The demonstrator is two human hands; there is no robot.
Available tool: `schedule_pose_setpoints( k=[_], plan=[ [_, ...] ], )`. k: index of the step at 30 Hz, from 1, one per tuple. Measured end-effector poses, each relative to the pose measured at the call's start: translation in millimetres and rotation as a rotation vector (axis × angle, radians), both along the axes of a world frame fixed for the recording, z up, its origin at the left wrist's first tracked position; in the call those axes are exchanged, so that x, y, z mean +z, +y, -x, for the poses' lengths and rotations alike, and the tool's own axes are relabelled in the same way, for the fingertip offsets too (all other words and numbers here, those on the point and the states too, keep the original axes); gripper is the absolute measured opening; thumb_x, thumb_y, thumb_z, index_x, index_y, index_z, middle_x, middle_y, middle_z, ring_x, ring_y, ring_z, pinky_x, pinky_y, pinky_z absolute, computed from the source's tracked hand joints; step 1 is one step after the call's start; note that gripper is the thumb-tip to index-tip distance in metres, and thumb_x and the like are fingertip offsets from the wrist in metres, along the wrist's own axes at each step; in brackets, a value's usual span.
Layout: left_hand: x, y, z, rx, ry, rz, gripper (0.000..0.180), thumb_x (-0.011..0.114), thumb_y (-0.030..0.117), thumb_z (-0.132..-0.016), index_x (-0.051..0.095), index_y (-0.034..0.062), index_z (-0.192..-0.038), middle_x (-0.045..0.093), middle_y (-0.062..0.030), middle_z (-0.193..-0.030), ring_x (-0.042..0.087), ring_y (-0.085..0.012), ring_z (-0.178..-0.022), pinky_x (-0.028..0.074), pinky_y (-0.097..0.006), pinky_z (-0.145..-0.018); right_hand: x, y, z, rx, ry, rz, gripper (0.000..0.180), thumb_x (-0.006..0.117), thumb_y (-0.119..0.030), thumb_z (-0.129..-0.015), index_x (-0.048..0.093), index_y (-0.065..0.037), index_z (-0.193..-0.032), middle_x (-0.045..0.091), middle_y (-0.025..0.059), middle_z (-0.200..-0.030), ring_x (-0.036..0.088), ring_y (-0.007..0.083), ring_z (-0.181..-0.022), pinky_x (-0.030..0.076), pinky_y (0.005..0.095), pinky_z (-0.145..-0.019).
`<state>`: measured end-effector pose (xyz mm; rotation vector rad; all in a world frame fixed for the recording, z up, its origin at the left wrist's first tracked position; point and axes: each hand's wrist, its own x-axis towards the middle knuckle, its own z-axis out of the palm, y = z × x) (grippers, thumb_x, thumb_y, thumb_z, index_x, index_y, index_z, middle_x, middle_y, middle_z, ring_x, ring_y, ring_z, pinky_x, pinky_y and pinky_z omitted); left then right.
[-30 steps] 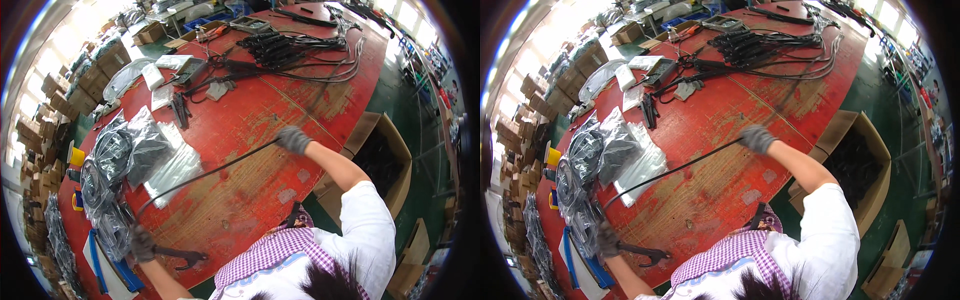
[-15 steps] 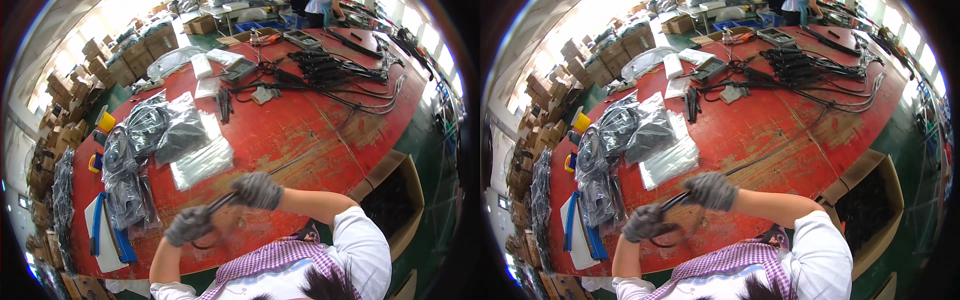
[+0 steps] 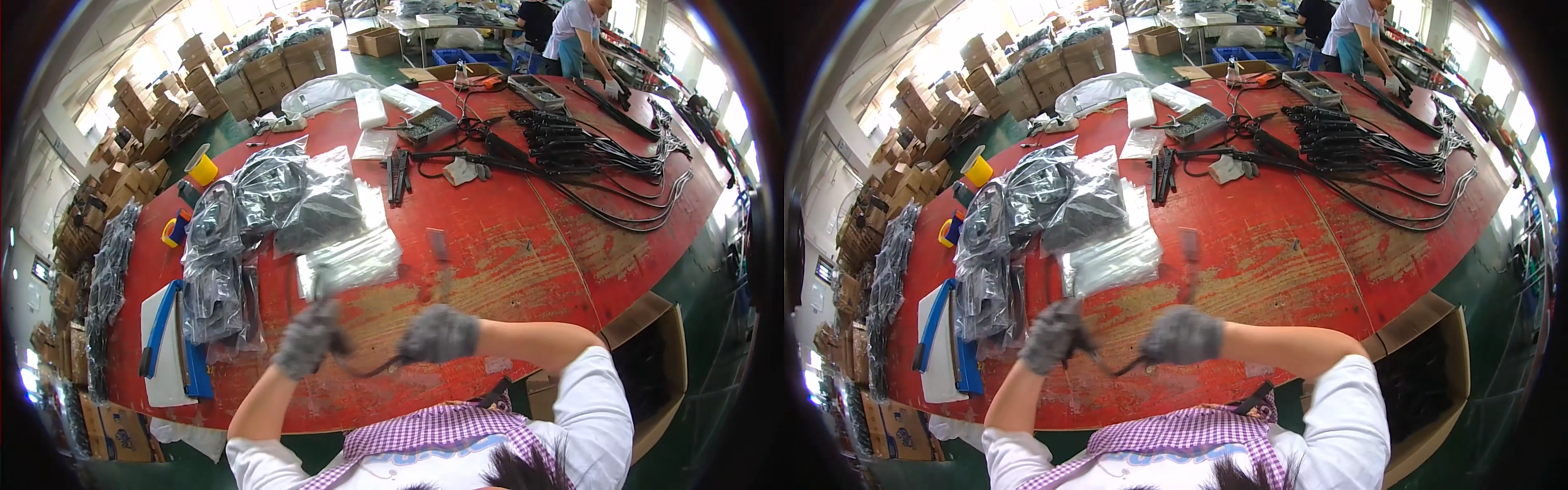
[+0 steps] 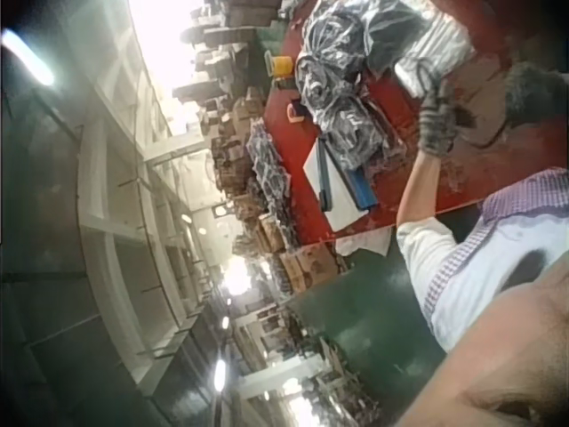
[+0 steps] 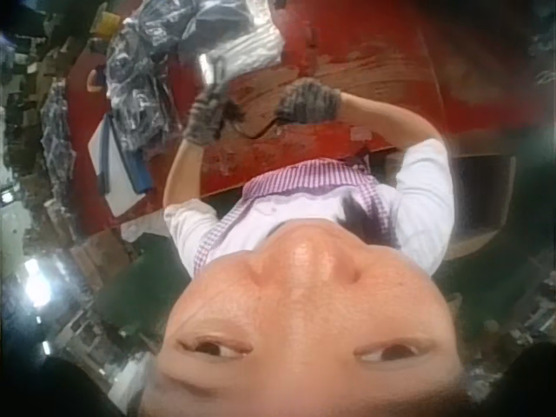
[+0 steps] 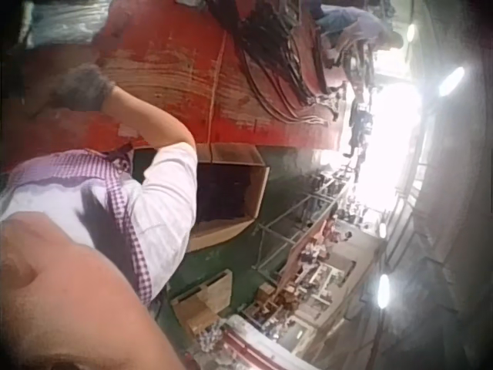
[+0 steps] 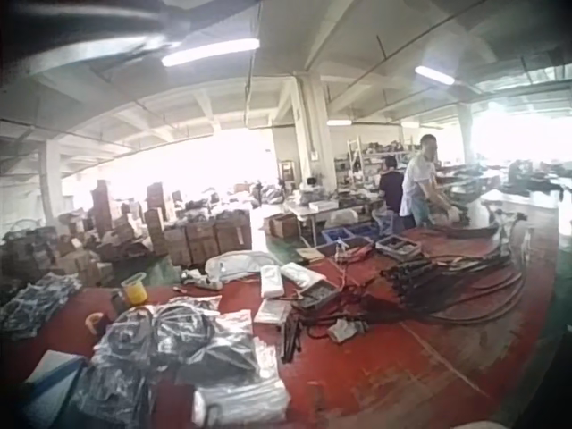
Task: The person repeatedly picks up black cables from a pile on a red table, coils them into a circular shape, and places them into clear plastic bags. The person then moves the packaged cables to a pile on the left side of the table. This process is repeated continuously throughout the video.
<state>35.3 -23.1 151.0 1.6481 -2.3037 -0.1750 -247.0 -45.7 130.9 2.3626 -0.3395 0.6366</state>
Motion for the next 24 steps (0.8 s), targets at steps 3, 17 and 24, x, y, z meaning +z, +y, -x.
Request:
schedule_pose_setpoints(
  k=[3,17,24],
  plan=[
    [54,-15,56,0.069,1.127,-0.731,0.023,0.054,0.032,-0.089,0.056,0.0093,-0.089,0.054,-0.0031,-0.073,0.053,-0.0135,-0.060,0.046,-0.029,-0.050,70,-8,-49,0.231,-0.396,-0.531,0.035,0.055,-0.042,-0.080,0.054,-0.007,-0.085,0.053,0.0086,-0.067,0.055,0.0222,-0.069,0.045,0.0378,-0.061],
    [21,-4,102,-0.422,0.795,-0.449,0.031,0.052,0.038,-0.089,0.056,0.0082,-0.081,0.056,-0.0038,-0.057,0.056,-0.0182,-0.048,0.045,-0.030,-0.047,-35,-29,-18,0.814,-1.779,-2.551,0.055,0.050,-0.059,-0.081,0.062,-0.008,-0.098,0.064,0.0121,-0.084,0.063,0.0225,-0.081,0.052,0.0366,-0.072],
    [-70,52,107,-0.439,-0.101,-0.558,0.040,0.052,0.047,-0.083,0.056,0.0077,-0.083,0.061,-0.0147,-0.069,0.062,-0.0318,-0.064,0.047,-0.042,-0.053,-95,-29,26,-0.680,-0.855,-2.087,0.061,0.061,-0.046,-0.078,0.050,-0.003,-0.121,0.059,0.0159,-0.110,0.053,0.0300,-0.108,0.039,0.0415,-0.096]
  ],
)
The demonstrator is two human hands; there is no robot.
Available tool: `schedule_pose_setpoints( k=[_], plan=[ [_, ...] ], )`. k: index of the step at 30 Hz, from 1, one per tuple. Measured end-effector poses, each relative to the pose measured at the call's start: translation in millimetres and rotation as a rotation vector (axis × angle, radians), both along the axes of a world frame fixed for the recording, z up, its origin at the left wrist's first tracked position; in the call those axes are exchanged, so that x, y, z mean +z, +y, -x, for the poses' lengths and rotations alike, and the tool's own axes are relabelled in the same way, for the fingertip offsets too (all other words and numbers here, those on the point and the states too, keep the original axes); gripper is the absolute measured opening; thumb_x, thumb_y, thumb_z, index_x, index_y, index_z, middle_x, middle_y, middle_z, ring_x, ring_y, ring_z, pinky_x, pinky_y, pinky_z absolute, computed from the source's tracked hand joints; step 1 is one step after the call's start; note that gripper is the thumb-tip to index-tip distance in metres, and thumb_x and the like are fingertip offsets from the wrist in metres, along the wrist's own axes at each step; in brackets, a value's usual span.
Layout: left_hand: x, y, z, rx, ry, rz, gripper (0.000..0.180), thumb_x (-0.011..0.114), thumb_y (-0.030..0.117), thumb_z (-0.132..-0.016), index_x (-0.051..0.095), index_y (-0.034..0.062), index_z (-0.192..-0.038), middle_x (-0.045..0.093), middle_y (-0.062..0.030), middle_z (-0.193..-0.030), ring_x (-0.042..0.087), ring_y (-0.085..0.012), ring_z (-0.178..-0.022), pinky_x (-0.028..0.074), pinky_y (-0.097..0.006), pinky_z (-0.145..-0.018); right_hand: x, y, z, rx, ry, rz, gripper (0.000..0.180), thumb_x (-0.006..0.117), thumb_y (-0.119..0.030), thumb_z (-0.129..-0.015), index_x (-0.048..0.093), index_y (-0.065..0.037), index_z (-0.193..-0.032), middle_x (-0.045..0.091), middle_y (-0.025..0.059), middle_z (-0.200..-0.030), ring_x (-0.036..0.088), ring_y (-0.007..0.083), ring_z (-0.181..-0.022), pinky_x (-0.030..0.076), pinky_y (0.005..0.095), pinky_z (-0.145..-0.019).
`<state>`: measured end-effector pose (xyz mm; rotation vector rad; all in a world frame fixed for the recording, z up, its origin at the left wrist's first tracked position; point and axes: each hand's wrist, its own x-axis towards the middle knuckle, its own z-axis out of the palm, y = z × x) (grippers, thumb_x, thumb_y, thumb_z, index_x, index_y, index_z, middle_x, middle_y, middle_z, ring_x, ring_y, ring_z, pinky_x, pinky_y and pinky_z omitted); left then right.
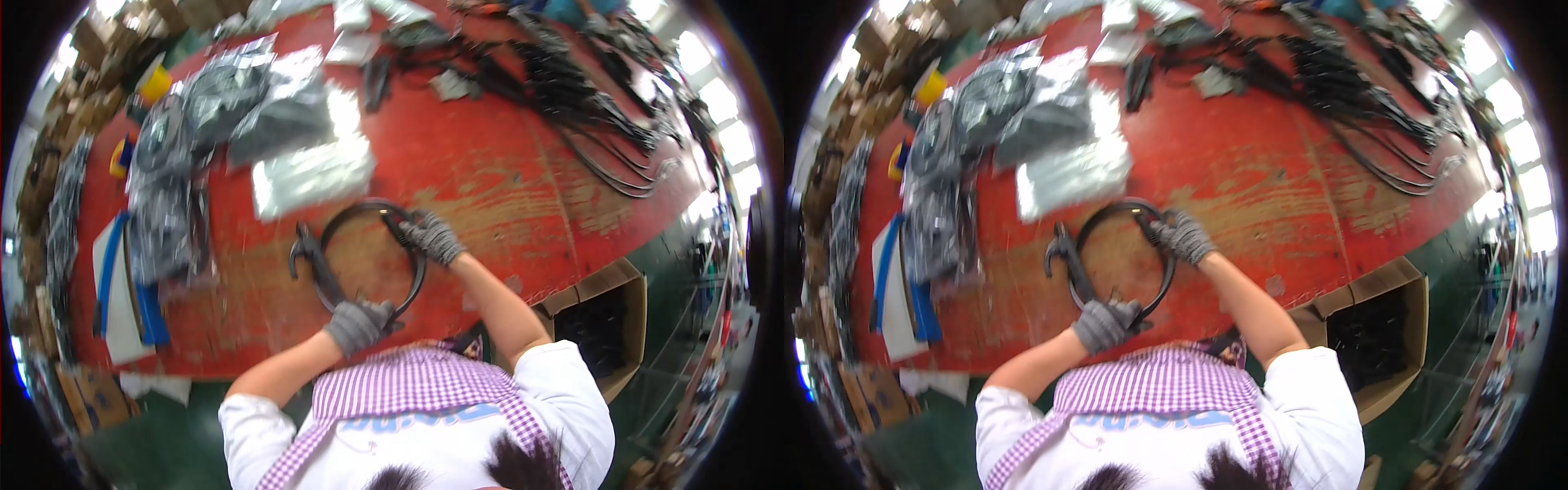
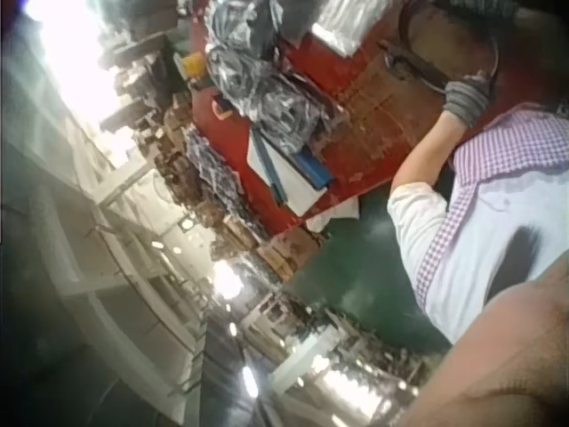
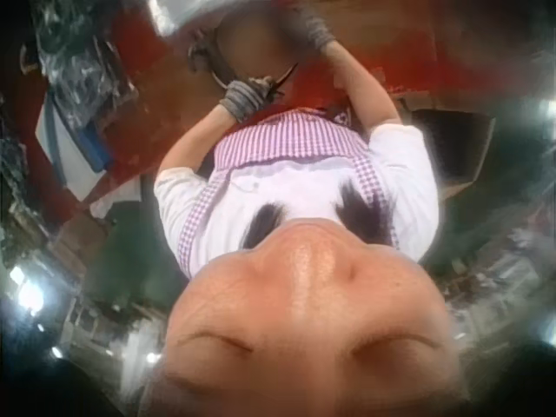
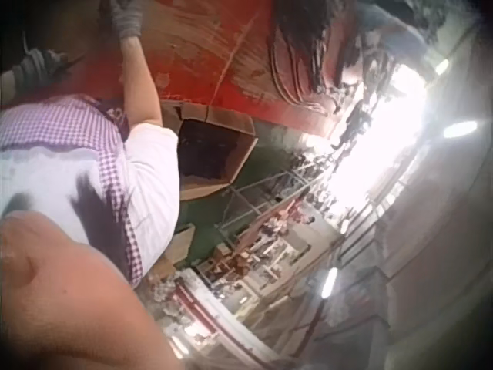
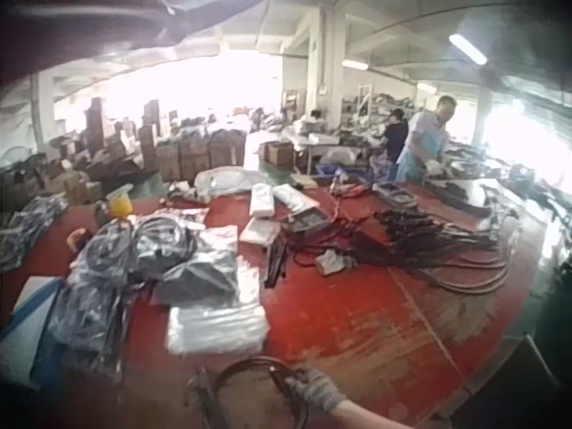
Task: The person repeatedly picks up black cables from a pile on a red table, coils them into a circular shape, and places them into clear plastic bags. The person then moves the packaged cables to a pile on the left side of the table. This process is repeated continuously throughout the video.
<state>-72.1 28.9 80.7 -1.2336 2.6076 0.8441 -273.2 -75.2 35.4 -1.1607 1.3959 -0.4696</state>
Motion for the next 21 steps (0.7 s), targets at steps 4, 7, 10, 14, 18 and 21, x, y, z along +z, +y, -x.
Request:
schedule_pose_setpoints(
  k=[4,7,10,14,18,21],
  plan=[
    [-49,33,-18,-0.036,0.095,0.096,0.041,0.054,0.044,-0.082,0.057,0.0046,-0.090,0.062,-0.0156,-0.086,0.062,-0.0306,-0.081,0.047,-0.042,-0.066,-25,26,-21,0.155,0.739,0.813,0.059,0.060,-0.039,-0.079,0.046,-0.003,-0.124,0.051,0.0192,-0.118,0.048,0.0356,-0.110,0.033,0.0439,-0.099],
    [-41,19,-26,0.102,0.228,0.348,0.044,0.055,0.040,-0.082,0.057,0.0018,-0.103,0.058,-0.0170,-0.107,0.055,-0.0295,-0.102,0.045,-0.043,-0.080,-58,35,-35,0.294,0.766,0.934,0.053,0.056,-0.026,-0.080,0.044,-0.003,-0.126,0.042,0.0192,-0.130,0.042,0.0343,-0.118,0.031,0.0424,-0.101],
    [-35,-22,-43,0.616,-0.078,0.823,0.063,0.057,0.038,-0.080,0.040,-0.0003,-0.127,0.047,-0.0196,-0.123,0.046,-0.0334,-0.114,0.040,-0.043,-0.091,-75,33,-32,0.226,0.582,0.970,0.054,0.055,-0.023,-0.080,0.041,-0.001,-0.128,0.039,0.0207,-0.132,0.035,0.0366,-0.124,0.027,0.0444,-0.104],
    [-61,-51,-78,1.156,-0.164,0.178,0.086,0.061,0.043,-0.074,0.023,-0.0010,-0.137,0.042,-0.0235,-0.128,0.044,-0.0394,-0.115,0.038,-0.043,-0.095,-56,51,-33,0.163,0.741,0.953,0.058,0.053,-0.018,-0.079,0.035,0.001,-0.130,0.034,0.0243,-0.134,0.029,0.0369,-0.127,0.021,0.0486,-0.107],
    [-96,-33,-49,0.797,0.081,0.458,0.089,0.065,0.041,-0.068,0.025,-0.0015,-0.136,0.043,-0.0250,-0.124,0.046,-0.0390,-0.111,0.037,-0.043,-0.095,-65,49,-43,0.296,0.780,0.931,0.054,0.043,-0.016,-0.080,0.034,0.005,-0.129,0.034,0.0236,-0.134,0.028,0.0355,-0.129,0.016,0.0473,-0.109],
    [-78,-33,-3,0.575,-0.031,0.196,0.084,0.065,0.040,-0.068,0.031,0.0018,-0.134,0.043,-0.0235,-0.124,0.043,-0.0387,-0.113,0.034,-0.046,-0.097,-71,41,-47,0.371,0.681,0.944,0.054,0.042,-0.015,-0.080,0.035,0.005,-0.129,0.034,0.0241,-0.134,0.029,0.0345,-0.129,0.017,0.0450,-0.110]
  ],
)
